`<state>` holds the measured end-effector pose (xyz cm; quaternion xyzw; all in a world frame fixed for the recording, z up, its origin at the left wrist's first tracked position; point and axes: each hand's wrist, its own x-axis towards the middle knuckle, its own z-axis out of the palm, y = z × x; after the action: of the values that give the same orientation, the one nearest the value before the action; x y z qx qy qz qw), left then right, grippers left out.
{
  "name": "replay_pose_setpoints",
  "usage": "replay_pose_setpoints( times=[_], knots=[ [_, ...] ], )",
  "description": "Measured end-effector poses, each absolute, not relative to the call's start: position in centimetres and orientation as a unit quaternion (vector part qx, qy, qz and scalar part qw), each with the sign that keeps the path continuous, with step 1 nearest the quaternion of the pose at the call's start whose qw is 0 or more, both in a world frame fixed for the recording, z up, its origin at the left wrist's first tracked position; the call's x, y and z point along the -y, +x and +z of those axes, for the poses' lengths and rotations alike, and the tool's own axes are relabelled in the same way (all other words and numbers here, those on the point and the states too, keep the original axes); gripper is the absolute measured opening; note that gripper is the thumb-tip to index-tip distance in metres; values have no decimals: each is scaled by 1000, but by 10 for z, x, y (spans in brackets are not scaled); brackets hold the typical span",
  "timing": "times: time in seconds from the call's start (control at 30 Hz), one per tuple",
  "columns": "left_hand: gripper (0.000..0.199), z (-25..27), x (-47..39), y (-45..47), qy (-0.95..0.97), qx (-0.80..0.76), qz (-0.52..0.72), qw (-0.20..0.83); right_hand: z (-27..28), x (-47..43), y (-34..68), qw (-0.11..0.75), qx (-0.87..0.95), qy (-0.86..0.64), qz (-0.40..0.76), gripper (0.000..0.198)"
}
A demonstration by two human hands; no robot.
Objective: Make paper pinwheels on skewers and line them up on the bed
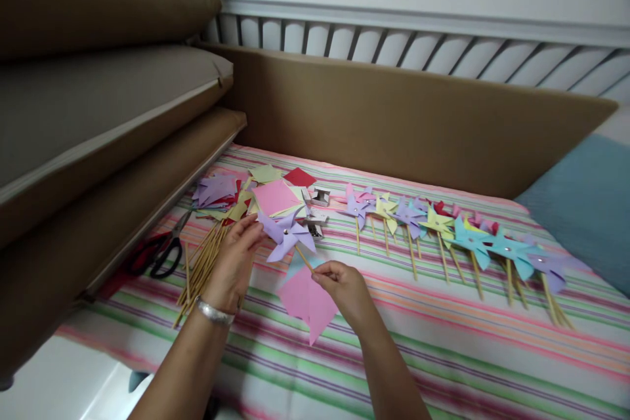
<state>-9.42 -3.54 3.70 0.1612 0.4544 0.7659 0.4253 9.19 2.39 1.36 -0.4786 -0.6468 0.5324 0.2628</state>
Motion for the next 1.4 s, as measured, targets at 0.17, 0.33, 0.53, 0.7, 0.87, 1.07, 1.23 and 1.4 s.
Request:
replay_pose_setpoints(
  times=[0.17,0.33,0.53,0.7,0.87,1.07,1.23,1.4],
  knots=[
    [32,33,38,-106,160,-486,773,374,15,-23,93,255,651,-482,528,13],
    [29,32,40,-112,161,-547,752,331,15,-22,91,254,654,-475,531,12],
    [25,30,42,-115,155,-572,722,357,17,-22,93,261,655,-482,519,13],
    [25,26,42,-109,179,-579,678,416,16,-28,95,288,630,-484,535,14],
    [25,31,40,-81,267,-579,577,510,19,-33,97,331,598,-484,546,10],
    [30,34,37,-63,374,-625,493,476,17,-48,112,378,560,-471,568,7],
    [37,23,37,-56,427,-671,446,410,5,-63,170,453,493,-525,525,13],
    [31,-22,71,-58,475,-724,441,236,-10,-58,275,514,429,-587,456,18]
  ],
)
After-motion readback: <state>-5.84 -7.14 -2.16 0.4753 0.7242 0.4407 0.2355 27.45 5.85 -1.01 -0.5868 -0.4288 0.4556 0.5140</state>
